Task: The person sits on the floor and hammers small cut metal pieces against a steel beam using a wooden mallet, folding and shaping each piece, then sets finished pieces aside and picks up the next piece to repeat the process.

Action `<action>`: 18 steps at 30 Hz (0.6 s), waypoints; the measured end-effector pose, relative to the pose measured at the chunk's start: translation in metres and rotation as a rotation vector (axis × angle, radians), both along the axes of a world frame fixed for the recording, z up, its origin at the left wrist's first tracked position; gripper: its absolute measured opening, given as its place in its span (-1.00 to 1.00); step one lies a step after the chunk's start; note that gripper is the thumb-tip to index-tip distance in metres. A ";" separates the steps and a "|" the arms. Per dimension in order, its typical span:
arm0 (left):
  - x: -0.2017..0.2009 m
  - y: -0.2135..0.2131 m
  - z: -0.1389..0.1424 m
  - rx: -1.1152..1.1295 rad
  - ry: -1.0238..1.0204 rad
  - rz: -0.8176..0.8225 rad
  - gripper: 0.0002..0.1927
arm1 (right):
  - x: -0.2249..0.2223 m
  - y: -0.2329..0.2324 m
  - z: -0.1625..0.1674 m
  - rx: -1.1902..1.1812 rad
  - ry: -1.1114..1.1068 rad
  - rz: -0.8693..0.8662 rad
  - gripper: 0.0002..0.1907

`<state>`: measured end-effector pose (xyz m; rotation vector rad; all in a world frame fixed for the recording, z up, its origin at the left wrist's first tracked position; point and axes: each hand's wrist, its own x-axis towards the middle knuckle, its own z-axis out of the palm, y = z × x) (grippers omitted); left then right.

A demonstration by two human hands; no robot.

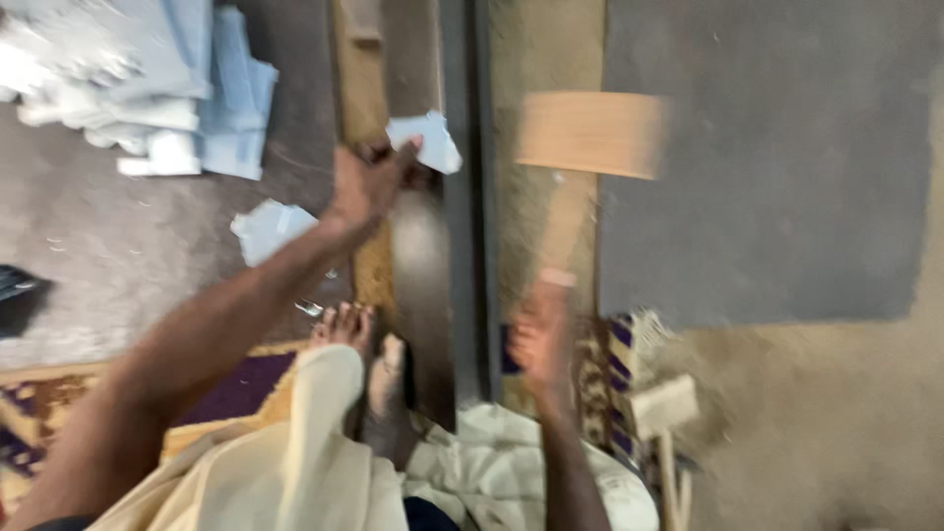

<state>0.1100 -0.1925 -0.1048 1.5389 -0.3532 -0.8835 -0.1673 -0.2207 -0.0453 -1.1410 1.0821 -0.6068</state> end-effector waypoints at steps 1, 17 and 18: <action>0.000 0.003 0.001 0.060 -0.032 -0.022 -0.71 | -0.001 0.000 0.000 0.035 -0.139 -0.106 -0.44; 0.001 0.002 -0.028 -0.023 0.194 0.044 -0.70 | 0.002 -0.006 -0.018 0.170 0.055 0.122 -0.38; 0.001 0.002 -0.027 -0.040 0.202 0.033 -0.70 | 0.004 -0.006 -0.017 0.253 0.186 0.380 -0.37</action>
